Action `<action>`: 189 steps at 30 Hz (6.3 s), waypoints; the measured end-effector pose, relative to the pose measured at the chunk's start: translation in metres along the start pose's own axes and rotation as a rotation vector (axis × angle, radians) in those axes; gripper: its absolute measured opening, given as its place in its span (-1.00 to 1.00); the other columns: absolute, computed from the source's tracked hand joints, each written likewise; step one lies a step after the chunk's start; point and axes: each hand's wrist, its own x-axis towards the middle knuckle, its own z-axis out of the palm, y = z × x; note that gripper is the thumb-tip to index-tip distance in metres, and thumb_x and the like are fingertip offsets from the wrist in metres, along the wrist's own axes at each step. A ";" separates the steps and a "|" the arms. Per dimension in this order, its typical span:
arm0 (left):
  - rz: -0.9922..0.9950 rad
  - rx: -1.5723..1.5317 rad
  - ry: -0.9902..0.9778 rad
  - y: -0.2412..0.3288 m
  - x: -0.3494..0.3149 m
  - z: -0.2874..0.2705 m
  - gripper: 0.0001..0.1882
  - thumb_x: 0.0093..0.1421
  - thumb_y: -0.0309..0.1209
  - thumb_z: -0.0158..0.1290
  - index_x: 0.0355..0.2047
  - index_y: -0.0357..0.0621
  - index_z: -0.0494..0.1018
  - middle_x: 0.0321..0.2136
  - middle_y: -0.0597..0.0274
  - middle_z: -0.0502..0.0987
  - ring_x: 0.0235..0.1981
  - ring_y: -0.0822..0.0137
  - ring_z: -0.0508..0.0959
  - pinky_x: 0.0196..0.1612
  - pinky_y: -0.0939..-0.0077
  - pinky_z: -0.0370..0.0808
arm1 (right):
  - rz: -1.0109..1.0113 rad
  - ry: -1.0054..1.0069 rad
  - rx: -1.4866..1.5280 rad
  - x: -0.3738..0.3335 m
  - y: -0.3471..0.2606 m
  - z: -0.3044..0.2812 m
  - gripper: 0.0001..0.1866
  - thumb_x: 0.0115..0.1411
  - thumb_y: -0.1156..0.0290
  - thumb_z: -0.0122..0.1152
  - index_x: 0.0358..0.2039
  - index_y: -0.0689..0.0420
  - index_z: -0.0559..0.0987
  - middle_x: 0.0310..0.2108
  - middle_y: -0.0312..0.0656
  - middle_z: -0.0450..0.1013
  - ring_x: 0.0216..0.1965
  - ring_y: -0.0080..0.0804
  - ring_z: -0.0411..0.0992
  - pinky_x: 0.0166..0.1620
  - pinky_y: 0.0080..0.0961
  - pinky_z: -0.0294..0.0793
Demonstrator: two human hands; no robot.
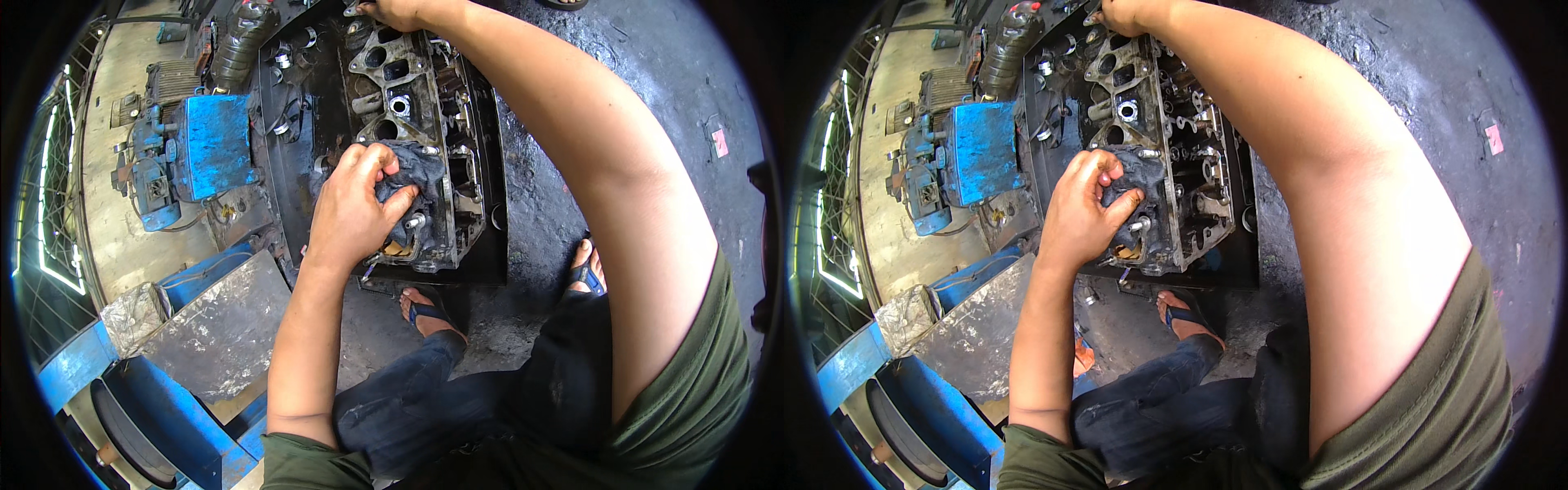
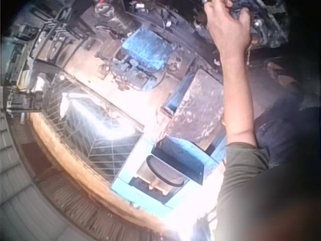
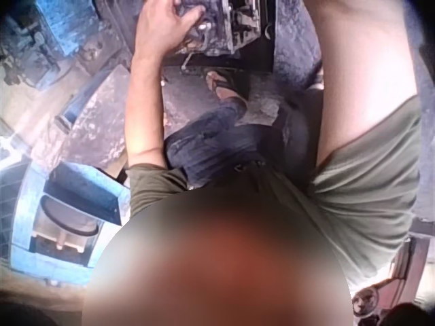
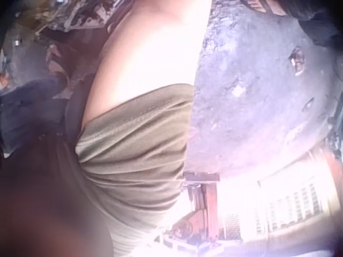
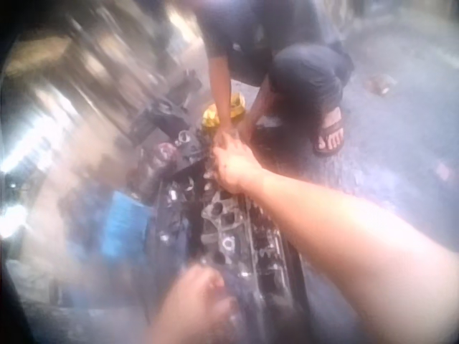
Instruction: The person scrubs and wipes a disassembled engine cylinder head on a workbench using a toothbrush and a rag. They repeatedly scrub crevices and wipe surfaces, alternating between tools to remove grime.
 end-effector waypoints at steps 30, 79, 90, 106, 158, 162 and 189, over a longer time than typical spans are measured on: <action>-0.139 -0.215 -0.250 0.023 0.004 -0.055 -0.69 0.13 -0.44 0.41 -0.15 -0.26 0.62 -0.29 0.15 0.63 -0.32 0.28 0.60 -0.20 0.41 0.58 | 0.052 0.053 0.037 -0.006 -0.003 0.003 -0.45 0.21 0.22 0.37 0.19 0.13 0.53 0.42 0.24 0.22 0.45 0.24 0.15 0.46 0.00 0.19; 0.140 -0.348 -0.237 -0.140 -0.120 0.291 -0.58 0.24 -0.10 0.19 0.06 0.05 0.60 0.05 0.18 0.67 0.13 0.06 0.61 0.17 0.19 0.58 | 0.665 -0.172 0.442 -0.274 -0.119 -0.104 -0.41 0.59 0.01 -0.07 0.45 0.09 0.31 0.40 -0.11 0.33 0.40 -0.27 0.27 0.43 -0.22 0.20; -0.475 -1.252 0.099 -0.171 -0.191 0.121 -0.47 0.48 -0.37 0.13 0.36 -0.23 0.28 0.15 0.10 0.50 0.15 0.32 0.51 0.24 0.43 0.45 | 0.156 -0.147 0.104 -0.224 -0.131 -0.111 -0.30 0.46 0.03 0.19 0.42 0.19 0.28 0.38 0.19 0.27 0.41 0.13 0.24 0.45 -0.05 0.19; -0.113 -0.551 0.467 -0.018 -0.096 0.068 -0.33 0.06 -0.51 0.45 0.21 -0.14 0.49 0.37 -0.10 0.32 0.39 -0.03 0.38 0.40 0.19 0.35 | 0.359 -0.439 0.469 -0.268 -0.105 -0.068 0.01 0.46 -0.08 0.16 0.52 0.37 -0.11 0.47 0.40 0.05 0.54 0.21 0.02 0.54 -0.13 0.06; -0.344 -0.261 0.223 -0.142 -0.160 0.223 -0.63 0.24 -0.50 0.22 0.08 -0.18 0.56 0.03 0.02 0.57 0.03 -0.01 0.58 0.15 0.12 0.52 | 0.427 -0.568 0.660 -0.264 -0.113 -0.077 -0.01 0.53 0.23 0.15 0.58 0.24 -0.35 0.40 0.15 0.33 0.41 -0.26 0.31 0.44 -0.39 0.25; -0.479 -1.020 0.457 -0.146 -0.143 0.149 -0.70 0.41 -0.57 0.06 0.14 -0.28 0.48 -0.02 0.25 0.60 -0.07 0.43 0.57 0.05 0.48 0.52 | 0.414 -0.629 0.486 -0.262 -0.113 -0.084 0.03 0.53 0.05 0.10 0.58 0.26 -0.36 0.42 0.27 0.27 0.44 -0.02 0.30 0.46 -0.31 0.23; -0.455 -0.639 0.148 -0.093 -0.038 -0.034 -0.64 0.20 -0.41 0.28 -0.01 -0.27 0.58 -0.23 0.15 0.70 -0.23 0.24 0.68 -0.03 0.30 0.61 | 0.408 -0.696 0.418 -0.247 -0.106 -0.099 0.02 0.44 -0.07 0.14 0.58 0.28 -0.15 0.38 0.28 0.33 0.39 0.07 0.35 0.44 -0.29 0.29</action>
